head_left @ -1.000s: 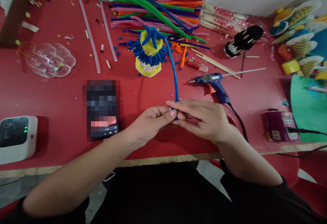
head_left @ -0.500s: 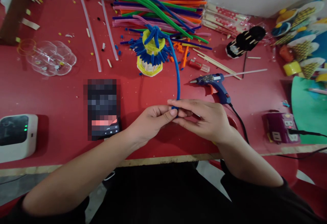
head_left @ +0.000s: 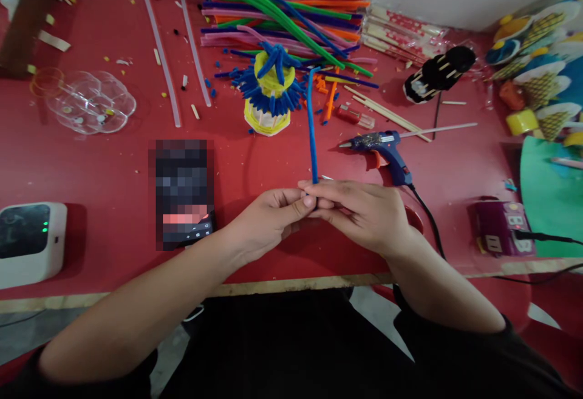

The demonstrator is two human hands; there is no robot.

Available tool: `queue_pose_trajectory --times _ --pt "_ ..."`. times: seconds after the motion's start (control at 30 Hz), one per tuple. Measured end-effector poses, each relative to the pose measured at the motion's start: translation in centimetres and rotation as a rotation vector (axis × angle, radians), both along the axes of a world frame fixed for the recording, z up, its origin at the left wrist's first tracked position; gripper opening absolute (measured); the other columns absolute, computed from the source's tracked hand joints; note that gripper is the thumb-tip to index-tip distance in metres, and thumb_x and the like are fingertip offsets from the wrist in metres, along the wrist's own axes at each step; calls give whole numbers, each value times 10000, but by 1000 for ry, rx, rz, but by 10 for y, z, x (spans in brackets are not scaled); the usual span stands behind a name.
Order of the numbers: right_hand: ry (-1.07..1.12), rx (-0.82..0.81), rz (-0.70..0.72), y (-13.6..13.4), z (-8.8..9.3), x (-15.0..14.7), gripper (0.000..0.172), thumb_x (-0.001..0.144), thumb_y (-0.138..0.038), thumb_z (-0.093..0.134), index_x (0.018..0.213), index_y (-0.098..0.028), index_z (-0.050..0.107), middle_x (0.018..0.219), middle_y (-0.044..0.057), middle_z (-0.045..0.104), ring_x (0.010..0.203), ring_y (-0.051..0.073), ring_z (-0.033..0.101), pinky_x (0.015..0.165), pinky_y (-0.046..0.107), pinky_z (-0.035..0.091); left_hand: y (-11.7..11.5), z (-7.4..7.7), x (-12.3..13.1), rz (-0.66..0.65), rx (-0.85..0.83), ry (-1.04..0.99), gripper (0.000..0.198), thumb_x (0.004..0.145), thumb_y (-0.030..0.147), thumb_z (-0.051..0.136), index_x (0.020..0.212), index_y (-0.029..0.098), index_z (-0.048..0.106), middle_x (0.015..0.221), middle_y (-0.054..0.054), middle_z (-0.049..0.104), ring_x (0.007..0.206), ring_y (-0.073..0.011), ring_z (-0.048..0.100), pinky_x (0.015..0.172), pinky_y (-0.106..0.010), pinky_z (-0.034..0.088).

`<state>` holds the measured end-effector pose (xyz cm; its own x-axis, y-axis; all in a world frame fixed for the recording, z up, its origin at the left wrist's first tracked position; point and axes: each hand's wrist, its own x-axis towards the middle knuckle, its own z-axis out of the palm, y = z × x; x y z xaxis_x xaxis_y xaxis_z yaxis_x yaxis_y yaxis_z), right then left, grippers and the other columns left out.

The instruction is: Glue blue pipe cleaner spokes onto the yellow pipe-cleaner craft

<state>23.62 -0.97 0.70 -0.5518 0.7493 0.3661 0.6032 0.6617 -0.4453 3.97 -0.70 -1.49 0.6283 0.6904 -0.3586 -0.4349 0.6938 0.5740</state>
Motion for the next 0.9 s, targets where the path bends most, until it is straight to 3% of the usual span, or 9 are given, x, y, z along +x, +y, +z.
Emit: queue_pose_trajectory --times 0.17,0.3,0.43,0.57,0.73,0.9 --pt "-14 8 -5 0 0 -2 236 1037 -252 626 1252 -230 721 1097 12 853 967 164 827 975 266 649 1 -1 -1 -8 8 27 308 721 479 952 764 205 819 781 12 787 876 -143 738 1069 -328 501" --pt "-44 65 -5 -2 -3 -3 280 1020 -211 642 1293 -234 702 1119 24 850 939 168 829 939 266 664 2 -4 -1 -1 98 127 335 745 501 927 800 186 828 882 -39 825 991 -193 746 1111 -367 472" --pt "-49 78 -25 -6 -6 -4 264 1030 -178 612 1277 -213 700 1232 58 821 1064 188 811 1021 290 642 1 -6 0 15 159 185 344 762 515 913 835 187 841 909 -51 840 1011 -210 753 1128 -385 465" --pt "-33 87 -25 -6 -2 -5 233 1025 -167 603 1224 -222 710 1209 34 829 1040 175 817 967 256 658 1 -2 -1 2 166 122 371 746 549 921 845 199 848 891 -37 841 1006 -205 762 1116 -364 489" --pt "-25 71 -24 -4 10 -2 232 1014 -182 635 1219 -270 702 1143 -17 845 933 156 833 904 233 675 0 4 -3 -59 173 -13 343 863 517 842 925 180 843 1059 -83 844 1119 -241 763 1165 -413 485" --pt "83 26 5 -4 13 -1 234 996 -244 702 1223 -302 699 1144 -8 843 940 166 835 856 242 695 -1 3 -3 -122 151 -107 314 856 497 855 914 189 848 1087 -91 845 1136 -258 767 1152 -412 510"
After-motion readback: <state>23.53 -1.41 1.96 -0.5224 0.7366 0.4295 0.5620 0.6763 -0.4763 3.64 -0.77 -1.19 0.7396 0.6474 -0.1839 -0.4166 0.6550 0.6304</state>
